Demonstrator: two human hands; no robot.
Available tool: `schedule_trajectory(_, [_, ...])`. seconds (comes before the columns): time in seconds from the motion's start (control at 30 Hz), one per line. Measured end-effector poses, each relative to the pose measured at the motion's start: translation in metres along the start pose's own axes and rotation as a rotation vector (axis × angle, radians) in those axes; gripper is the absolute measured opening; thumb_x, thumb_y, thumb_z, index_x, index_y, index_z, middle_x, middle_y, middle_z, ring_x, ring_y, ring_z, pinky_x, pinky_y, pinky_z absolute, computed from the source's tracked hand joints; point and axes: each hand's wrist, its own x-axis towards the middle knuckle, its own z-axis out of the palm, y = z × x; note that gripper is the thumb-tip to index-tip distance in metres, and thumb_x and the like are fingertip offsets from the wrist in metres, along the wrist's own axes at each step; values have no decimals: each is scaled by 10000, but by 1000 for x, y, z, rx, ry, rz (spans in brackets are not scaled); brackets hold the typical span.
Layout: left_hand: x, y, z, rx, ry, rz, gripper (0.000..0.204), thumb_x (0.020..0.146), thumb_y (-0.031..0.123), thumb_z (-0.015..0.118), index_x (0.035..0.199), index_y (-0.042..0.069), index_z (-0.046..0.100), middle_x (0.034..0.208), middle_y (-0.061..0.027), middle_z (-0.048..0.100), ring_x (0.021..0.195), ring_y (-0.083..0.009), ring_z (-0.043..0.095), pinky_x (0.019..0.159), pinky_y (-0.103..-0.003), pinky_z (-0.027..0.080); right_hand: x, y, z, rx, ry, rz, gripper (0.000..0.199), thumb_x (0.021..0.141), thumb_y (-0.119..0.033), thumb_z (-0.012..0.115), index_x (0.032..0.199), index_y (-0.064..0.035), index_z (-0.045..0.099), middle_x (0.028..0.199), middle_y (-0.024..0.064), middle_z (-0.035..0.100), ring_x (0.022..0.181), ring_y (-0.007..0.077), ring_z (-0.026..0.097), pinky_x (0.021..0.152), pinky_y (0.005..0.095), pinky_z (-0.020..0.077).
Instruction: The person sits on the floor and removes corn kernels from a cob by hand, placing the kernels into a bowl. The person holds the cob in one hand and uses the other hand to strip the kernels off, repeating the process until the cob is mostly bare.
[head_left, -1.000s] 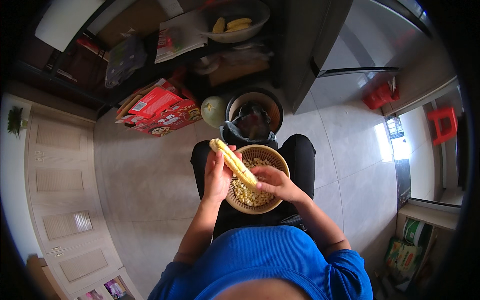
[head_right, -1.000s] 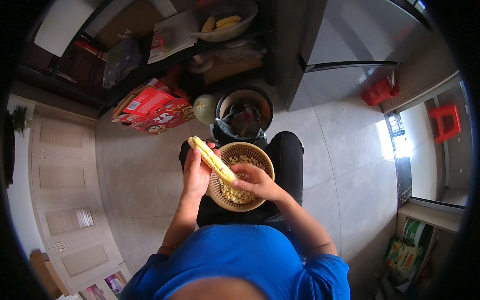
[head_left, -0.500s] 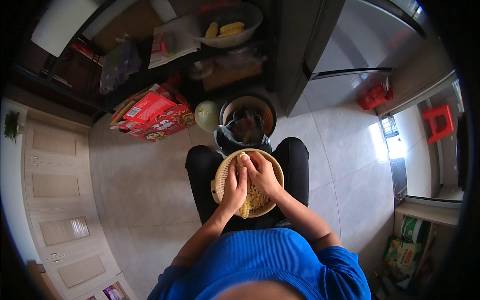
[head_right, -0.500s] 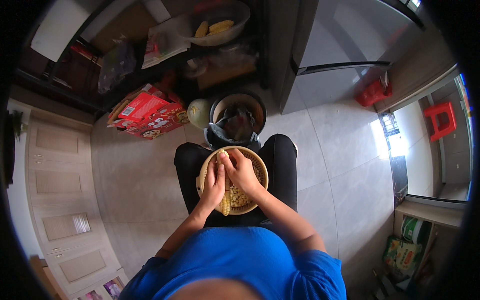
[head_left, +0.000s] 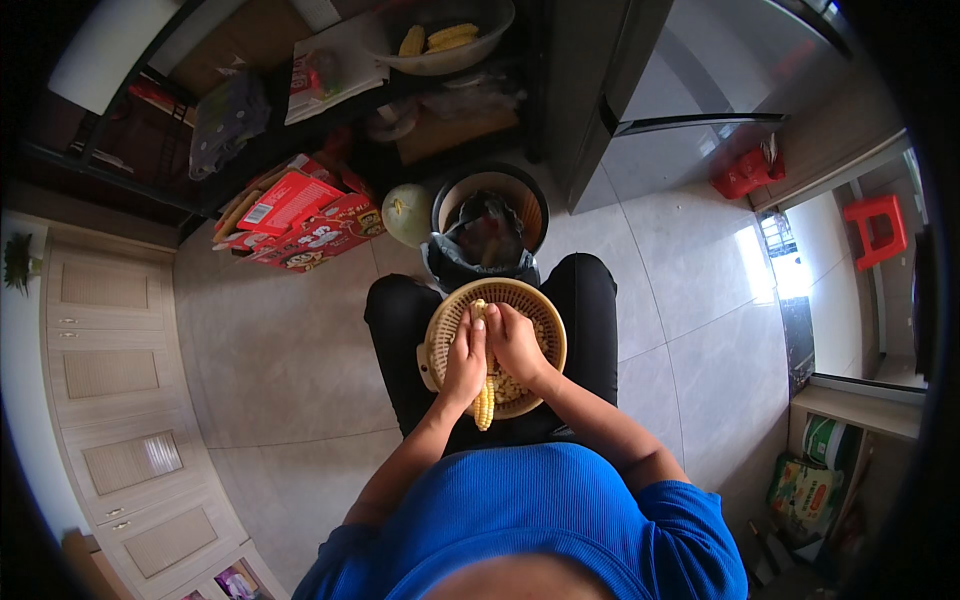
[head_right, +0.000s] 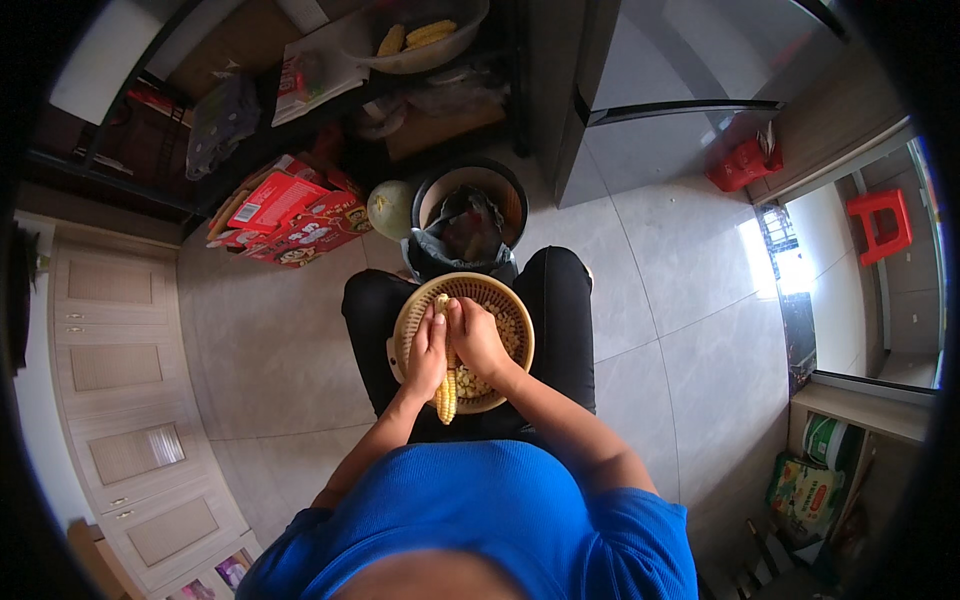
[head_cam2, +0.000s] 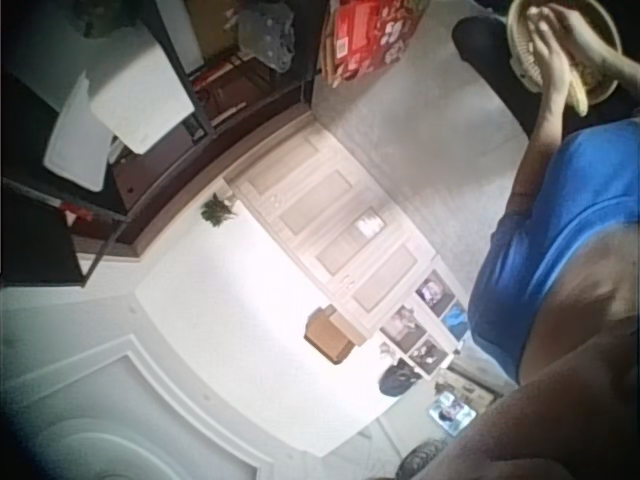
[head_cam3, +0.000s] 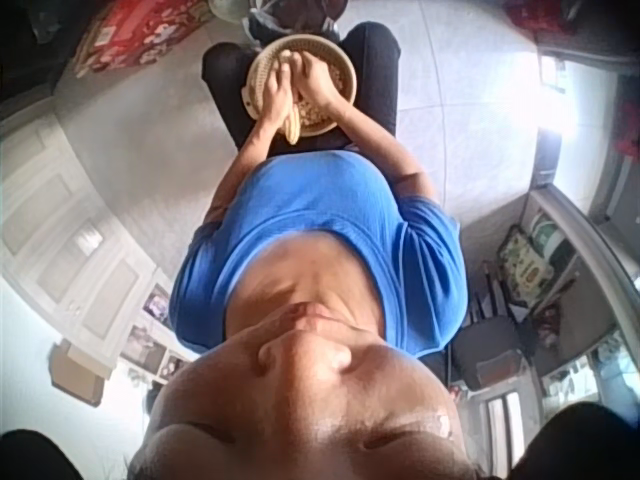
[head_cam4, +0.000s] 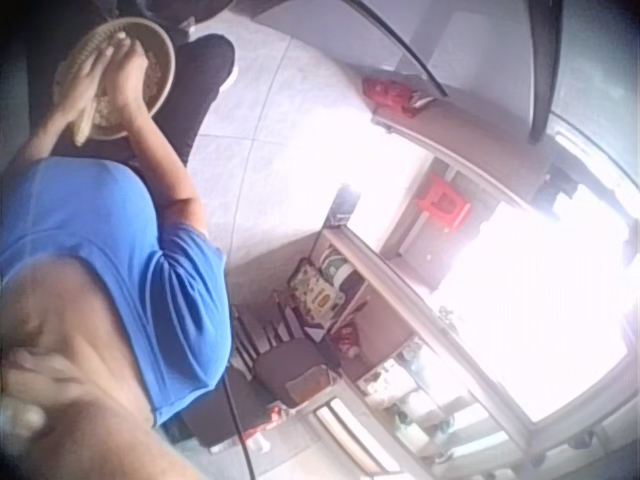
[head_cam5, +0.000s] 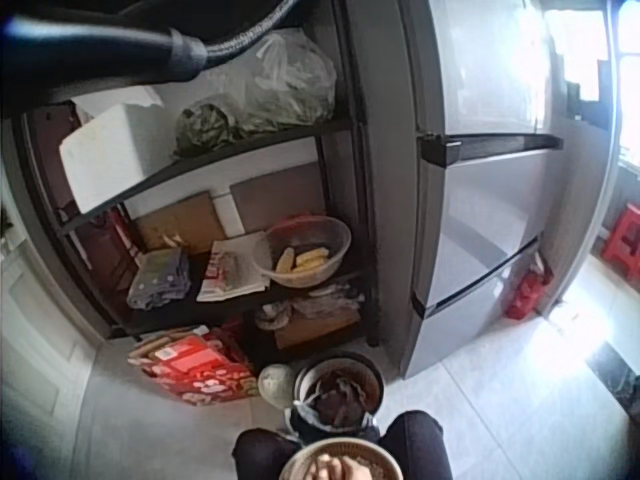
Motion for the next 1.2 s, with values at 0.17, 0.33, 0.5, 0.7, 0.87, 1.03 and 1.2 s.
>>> schedule_trajectory(0.17, [0,14,-8,-6,-21,71,516,953,322,414,1340,1,300,1320,-210,401,1223,-279,415,979,-330,368,4,9,-2,201,-106,31,301,926,-211,488,1060,51,551,865,157,636,785,179,605,713,291,480])
schedule_trajectory(0.33, [-4,9,-4,90,28,99,474,960,280,401,1322,-12,308,1275,-224,441,1177,-310,458,959,-338,391,1,-5,-6,0,-93,-34,252,913,-171,488,1007,54,551,848,213,618,761,291,615,684,338,478])
schedule_trajectory(0.5, [-3,-6,1,95,29,-27,467,973,320,344,1336,26,341,1296,-183,450,1182,-288,455,974,-330,360,1,24,7,-22,-50,-99,232,914,-167,478,961,48,549,844,211,606,762,338,597,683,365,469])
schedule_trajectory(0.7, [0,0,3,67,-49,-84,506,978,319,300,1346,-27,283,1301,-235,419,1187,-329,446,969,-338,379,7,25,11,185,-95,134,344,913,-275,499,967,61,550,836,206,615,739,275,608,692,351,473])
schedule_trajectory(0.87, [4,-5,9,3,22,-149,513,970,358,313,1353,16,317,1333,-182,410,1219,-283,417,992,-317,341,11,32,9,111,-59,55,336,901,-288,512,943,39,577,828,217,621,776,303,617,701,362,474])
schedule_trajectory(1.03, [7,-7,12,-98,24,-170,531,967,369,323,1362,15,308,1363,-159,382,1247,-256,385,1009,-303,316,9,28,5,45,-18,-20,281,899,-233,492,923,33,579,844,237,609,804,378,595,716,408,468])
schedule_trajectory(1.2, [10,-17,11,-123,20,-185,543,970,361,320,1367,-6,279,1370,-167,366,1250,-255,378,1011,-305,316,6,28,5,76,-1,-15,259,900,-207,473,922,29,577,849,239,603,818,386,588,724,412,465])
